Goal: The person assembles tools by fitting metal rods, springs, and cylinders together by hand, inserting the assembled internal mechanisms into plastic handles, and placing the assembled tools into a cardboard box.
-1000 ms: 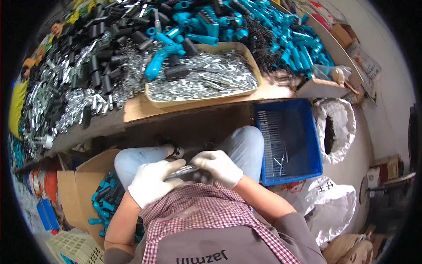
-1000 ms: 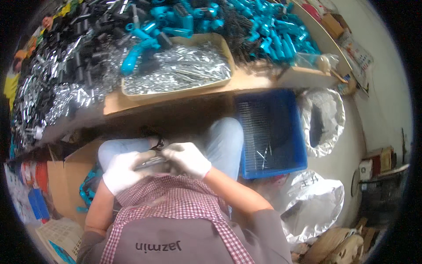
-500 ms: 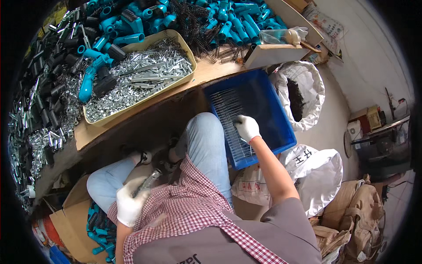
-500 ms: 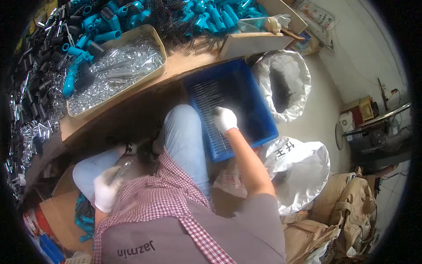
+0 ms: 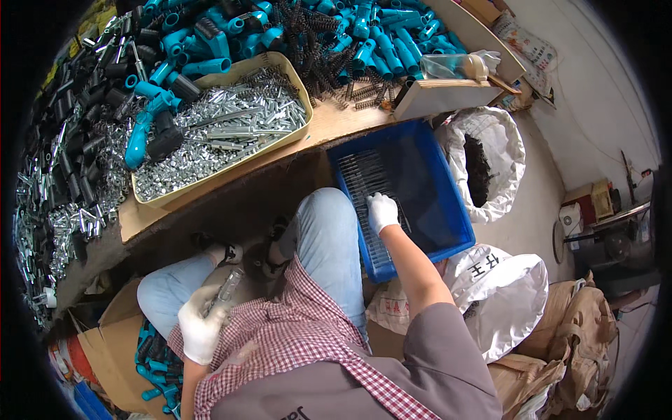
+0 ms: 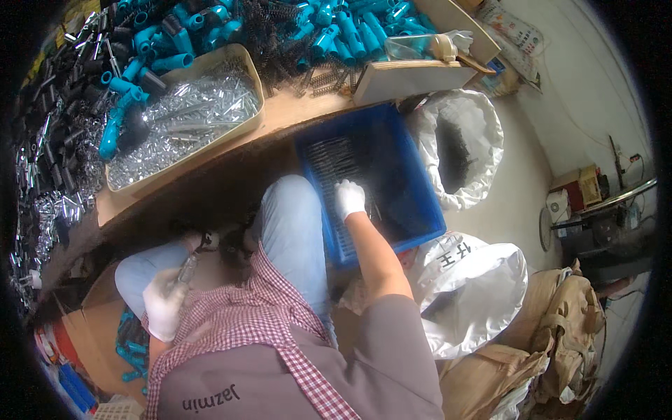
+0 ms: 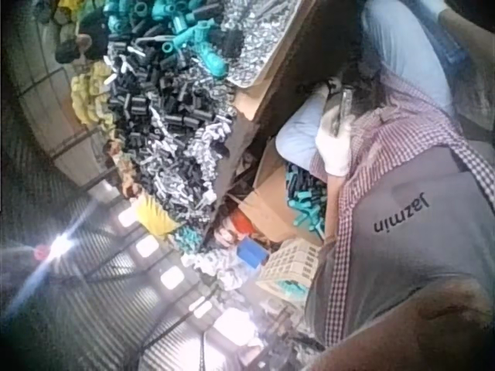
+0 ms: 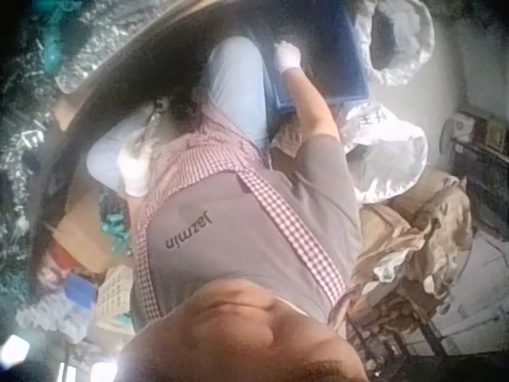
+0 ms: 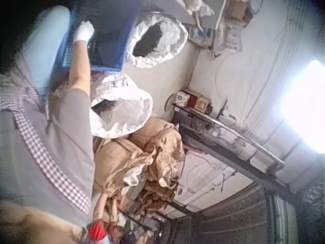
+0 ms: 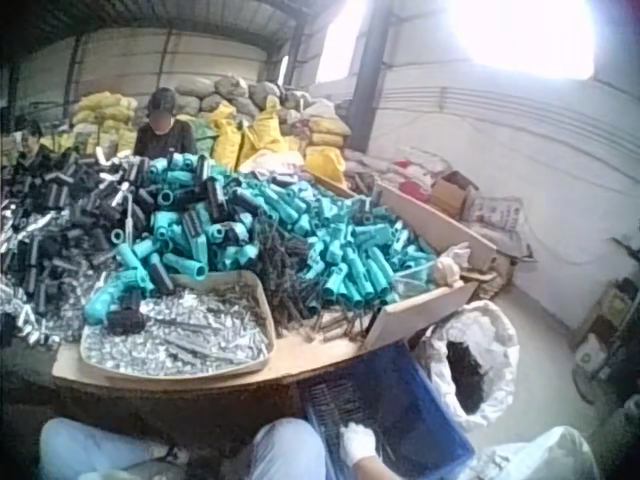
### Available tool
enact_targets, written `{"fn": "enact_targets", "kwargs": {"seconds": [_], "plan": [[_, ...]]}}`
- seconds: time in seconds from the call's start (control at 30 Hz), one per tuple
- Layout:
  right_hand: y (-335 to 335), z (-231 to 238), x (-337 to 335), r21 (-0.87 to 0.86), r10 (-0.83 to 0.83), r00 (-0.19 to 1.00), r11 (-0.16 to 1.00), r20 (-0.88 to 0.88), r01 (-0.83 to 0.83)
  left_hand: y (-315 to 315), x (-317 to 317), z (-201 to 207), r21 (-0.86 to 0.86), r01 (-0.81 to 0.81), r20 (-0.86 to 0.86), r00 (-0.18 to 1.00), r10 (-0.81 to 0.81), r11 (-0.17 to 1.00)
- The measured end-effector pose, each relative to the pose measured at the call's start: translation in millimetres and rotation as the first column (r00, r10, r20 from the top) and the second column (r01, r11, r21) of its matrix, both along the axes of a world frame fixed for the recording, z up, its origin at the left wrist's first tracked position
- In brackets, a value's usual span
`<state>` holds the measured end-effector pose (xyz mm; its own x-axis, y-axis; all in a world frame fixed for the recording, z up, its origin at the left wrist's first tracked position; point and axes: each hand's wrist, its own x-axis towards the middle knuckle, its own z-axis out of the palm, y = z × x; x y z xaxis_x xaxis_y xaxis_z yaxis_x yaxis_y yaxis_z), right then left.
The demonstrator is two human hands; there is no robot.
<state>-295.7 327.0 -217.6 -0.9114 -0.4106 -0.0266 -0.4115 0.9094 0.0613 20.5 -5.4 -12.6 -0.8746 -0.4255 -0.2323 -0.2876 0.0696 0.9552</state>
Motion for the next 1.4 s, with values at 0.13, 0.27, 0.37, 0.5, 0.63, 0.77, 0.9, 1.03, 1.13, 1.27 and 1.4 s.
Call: {"fn": "enact_targets", "kwargs": {"seconds": [0.13, 0.27, 0.37, 0.5, 0.63, 0.77, 0.9, 1.03, 1.13, 1.27, 1.4], "plan": [[2.8, -3.5, -0.9, 0.031, -0.01, 0.998, 0.999, 0.065, 0.008, 1.8, -3.2, -0.5, -0.036, -0.028, 0.02, 0.999, 0.029, 0.999], [10.4, 13.0, -11.0, -0.046, -0.108, 0.983, 0.992, 0.146, 0.116, 0.5, -7.1, 2.6, -0.094, 0.01, -0.018, 1.0, -0.012, 0.996], [-0.6, 70.9, -3.9, -0.417, -0.248, 0.967, 0.874, 0.055, 0.248, -7.6, -5.3, 9.7, 0.033, -0.001, 0.063, 0.998, -0.001, 0.999], [-47.4, 157.2, 38.7, -0.779, 0.092, 0.774, 0.109, 0.626, 0.617, -15.9, -7.7, 12.4, 0.038, 0.002, 0.232, 0.973, -0.011, 0.999], [-127.1, 188.0, 117.5, -0.629, 0.654, 0.487, -0.021, 0.579, 0.777, -15.8, -8.4, 8.0, -0.043, 0.035, 0.088, 0.996, -0.031, 0.998], [-190.1, 200.2, 180.4, -0.476, 0.882, 0.155, 0.086, 0.444, 0.875, -16.6, 1.3, 23.2, -0.134, -0.2, -0.245, 0.956, 0.163, 0.97], [-216.9, 214.6, 200.1, -0.458, 0.911, 0.009, 0.198, 0.412, 0.866, -37.7, 30.2, 45.9, -0.198, -0.301, -0.253, 0.935, 0.248, 0.933], [-221.6, 228.3, 202.2, -0.606, 0.809, 0.036, 0.409, 0.586, 0.682, -43.6, 49.4, 45.4, -0.187, -0.373, -0.191, 0.921, 0.339, 0.909], [-225.5, 232.5, 205.6, -0.679, 0.771, 0.115, 0.469, 0.627, 0.565, -46.8, 54.6, 43.0, -0.153, -0.38, -0.177, 0.919, 0.353, 0.912], [-227.9, 234.8, 209.0, -0.664, 0.716, 0.177, 0.486, 0.675, 0.568, -47.9, 51.7, 47.6, -0.128, -0.366, -0.173, 0.923, 0.343, 0.922], [-227.9, 229.8, 209.0, -0.767, 0.682, 0.374, 0.463, 0.629, 0.444, -47.6, 47.3, 52.0, -0.311, -0.296, -0.227, 0.946, 0.231, 0.903]]}}
